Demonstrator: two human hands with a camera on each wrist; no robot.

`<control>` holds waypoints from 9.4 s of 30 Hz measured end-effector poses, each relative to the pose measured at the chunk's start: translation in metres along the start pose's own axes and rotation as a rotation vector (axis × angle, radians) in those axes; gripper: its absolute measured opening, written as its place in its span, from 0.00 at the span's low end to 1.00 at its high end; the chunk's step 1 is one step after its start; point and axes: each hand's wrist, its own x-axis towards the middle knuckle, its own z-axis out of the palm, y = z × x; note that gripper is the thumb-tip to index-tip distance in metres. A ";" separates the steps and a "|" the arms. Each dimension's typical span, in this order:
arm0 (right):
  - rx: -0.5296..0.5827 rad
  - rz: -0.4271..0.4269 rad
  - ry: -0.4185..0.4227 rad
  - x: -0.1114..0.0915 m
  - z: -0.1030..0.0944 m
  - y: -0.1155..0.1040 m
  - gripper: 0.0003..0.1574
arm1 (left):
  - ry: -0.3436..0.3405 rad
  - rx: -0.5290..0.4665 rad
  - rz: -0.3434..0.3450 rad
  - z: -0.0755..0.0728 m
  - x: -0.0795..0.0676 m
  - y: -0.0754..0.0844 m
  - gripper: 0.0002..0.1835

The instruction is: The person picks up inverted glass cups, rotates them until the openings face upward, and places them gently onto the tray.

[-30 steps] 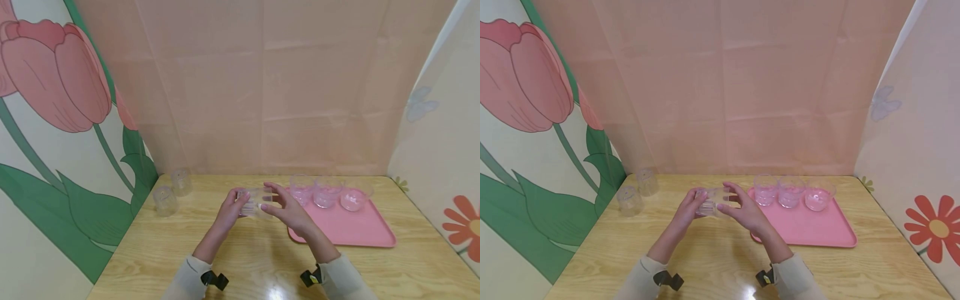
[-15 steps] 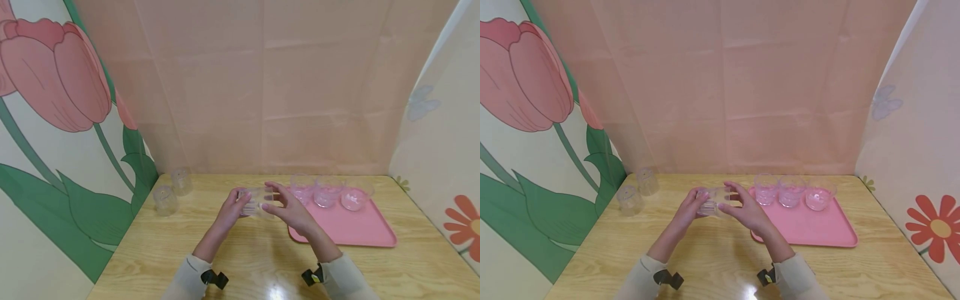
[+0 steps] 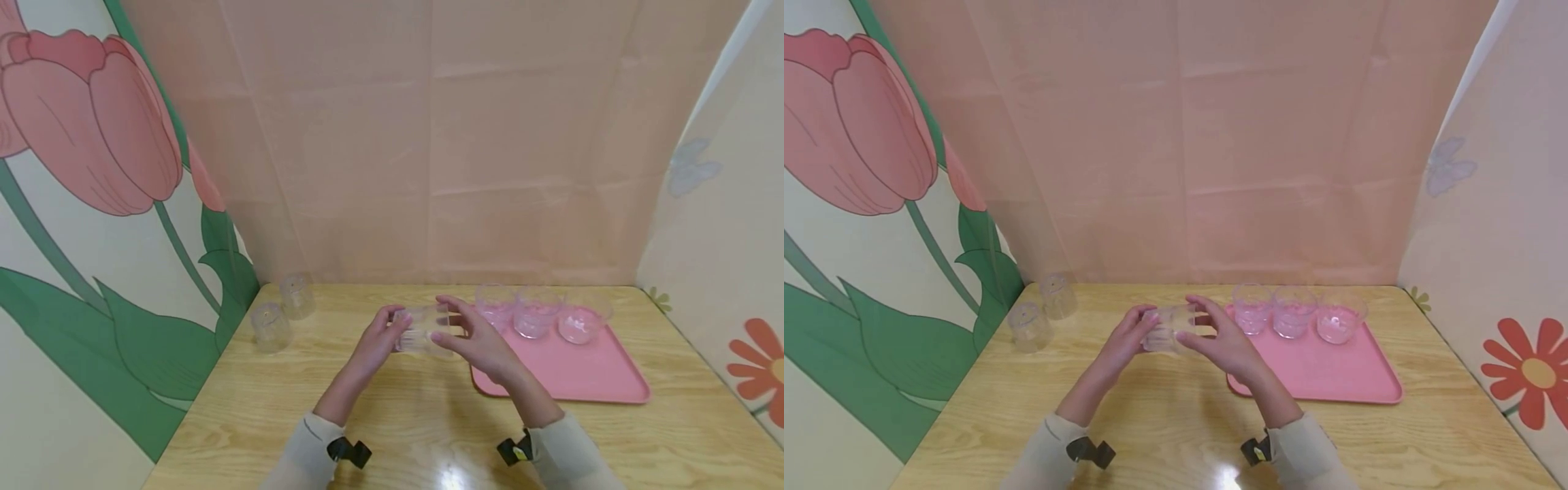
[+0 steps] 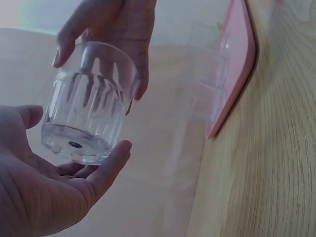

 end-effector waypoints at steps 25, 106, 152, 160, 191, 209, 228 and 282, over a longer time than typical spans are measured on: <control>-0.130 -0.005 0.010 -0.005 -0.013 0.004 0.43 | 0.022 0.182 0.023 -0.019 -0.006 0.000 0.30; -0.450 -0.081 0.019 -0.033 -0.075 0.025 0.47 | 0.154 0.510 -0.040 -0.088 -0.022 -0.009 0.39; -0.590 -0.068 0.006 -0.044 -0.091 0.025 0.48 | 0.200 0.591 -0.039 -0.141 -0.035 -0.010 0.41; -0.651 -0.081 0.015 -0.049 -0.098 0.026 0.47 | 0.207 0.599 -0.044 -0.148 -0.036 -0.008 0.39; -0.749 -0.057 0.047 -0.061 -0.123 0.039 0.46 | 0.258 0.640 -0.021 -0.180 -0.033 -0.013 0.34; -0.773 -0.051 0.059 -0.067 -0.138 0.046 0.48 | 0.291 0.643 -0.022 -0.192 -0.028 -0.013 0.29; -0.796 0.045 0.033 -0.073 -0.158 0.055 0.49 | 0.333 0.655 0.004 -0.210 -0.027 -0.018 0.29; -0.940 0.172 0.039 -0.084 -0.189 0.076 0.49 | 0.385 0.843 -0.050 -0.243 -0.007 -0.042 0.32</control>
